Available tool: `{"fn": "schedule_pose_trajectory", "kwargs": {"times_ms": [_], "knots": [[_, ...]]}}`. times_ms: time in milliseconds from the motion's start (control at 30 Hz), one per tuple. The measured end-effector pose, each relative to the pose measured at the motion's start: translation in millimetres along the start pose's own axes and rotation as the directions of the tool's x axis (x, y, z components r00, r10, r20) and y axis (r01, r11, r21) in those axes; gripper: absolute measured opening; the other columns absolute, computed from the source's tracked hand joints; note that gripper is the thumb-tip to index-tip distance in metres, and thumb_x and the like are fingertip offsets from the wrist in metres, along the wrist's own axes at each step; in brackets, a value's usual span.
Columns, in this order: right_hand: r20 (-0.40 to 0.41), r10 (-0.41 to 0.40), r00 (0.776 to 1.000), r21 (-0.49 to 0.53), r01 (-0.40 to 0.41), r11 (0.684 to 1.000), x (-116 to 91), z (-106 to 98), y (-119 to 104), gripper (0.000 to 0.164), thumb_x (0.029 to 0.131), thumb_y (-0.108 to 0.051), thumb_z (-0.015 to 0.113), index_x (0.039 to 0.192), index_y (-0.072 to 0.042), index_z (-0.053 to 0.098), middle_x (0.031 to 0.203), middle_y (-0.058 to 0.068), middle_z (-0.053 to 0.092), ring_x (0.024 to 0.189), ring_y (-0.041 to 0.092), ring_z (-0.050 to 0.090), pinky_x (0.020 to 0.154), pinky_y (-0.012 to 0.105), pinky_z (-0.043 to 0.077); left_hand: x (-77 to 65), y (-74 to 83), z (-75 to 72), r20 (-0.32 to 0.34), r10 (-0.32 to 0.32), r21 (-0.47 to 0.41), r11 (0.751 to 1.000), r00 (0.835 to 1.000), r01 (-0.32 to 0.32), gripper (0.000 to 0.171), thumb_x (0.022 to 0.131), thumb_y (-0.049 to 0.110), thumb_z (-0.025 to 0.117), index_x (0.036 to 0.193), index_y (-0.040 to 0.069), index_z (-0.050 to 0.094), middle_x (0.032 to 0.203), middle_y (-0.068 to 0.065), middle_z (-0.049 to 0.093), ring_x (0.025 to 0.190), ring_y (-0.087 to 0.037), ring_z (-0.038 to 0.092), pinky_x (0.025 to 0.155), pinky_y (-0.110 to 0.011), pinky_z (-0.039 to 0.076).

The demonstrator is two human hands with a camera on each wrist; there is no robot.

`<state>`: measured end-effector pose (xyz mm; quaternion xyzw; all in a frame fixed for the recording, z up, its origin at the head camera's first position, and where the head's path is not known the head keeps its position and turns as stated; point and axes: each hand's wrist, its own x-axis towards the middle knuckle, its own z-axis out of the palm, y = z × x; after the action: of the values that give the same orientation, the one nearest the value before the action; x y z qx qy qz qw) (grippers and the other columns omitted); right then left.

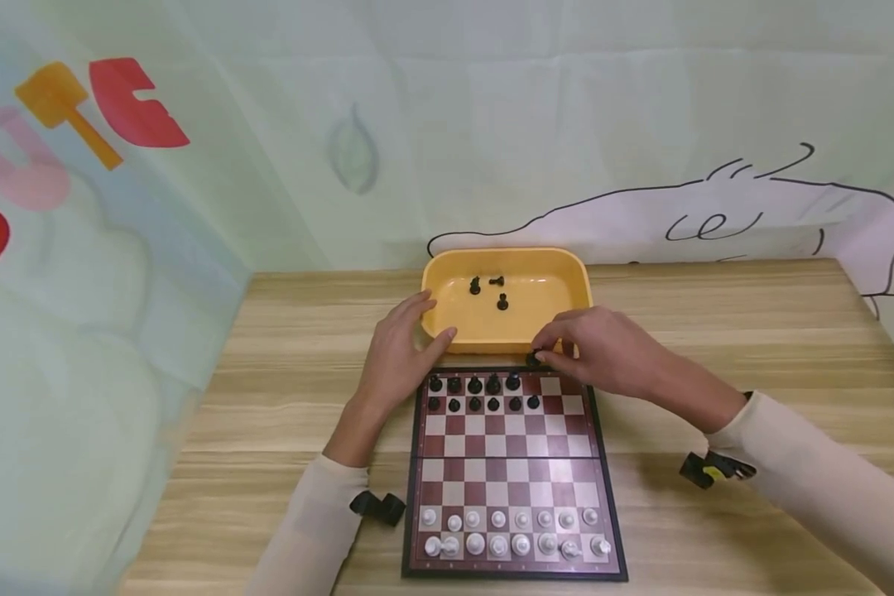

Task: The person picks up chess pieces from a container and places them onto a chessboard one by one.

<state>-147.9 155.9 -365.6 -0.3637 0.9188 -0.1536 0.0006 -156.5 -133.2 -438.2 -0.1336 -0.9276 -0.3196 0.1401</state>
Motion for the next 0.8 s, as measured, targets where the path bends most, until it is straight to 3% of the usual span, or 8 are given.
{"fn": "schedule_pose_trajectory", "kwargs": {"times_ms": [800], "knots": [[0.046,-0.091,0.995,0.005,0.091,0.996,-3.6,19.7,2.4,0.012,0.083,-0.024,0.071,0.095,-0.023,0.072,0.087,-0.014,0.065,0.070,-0.003,0.052,0.061,0.017,0.046,0.6,1.9,-1.5,0.005,-0.016,0.008,1.000,1.000,0.016,0.060,0.088,0.052,0.058,0.128,0.007,0.055,0.143,-0.004,0.043,0.130,-0.019,0.035,0.106,-0.041,0.027]]}}
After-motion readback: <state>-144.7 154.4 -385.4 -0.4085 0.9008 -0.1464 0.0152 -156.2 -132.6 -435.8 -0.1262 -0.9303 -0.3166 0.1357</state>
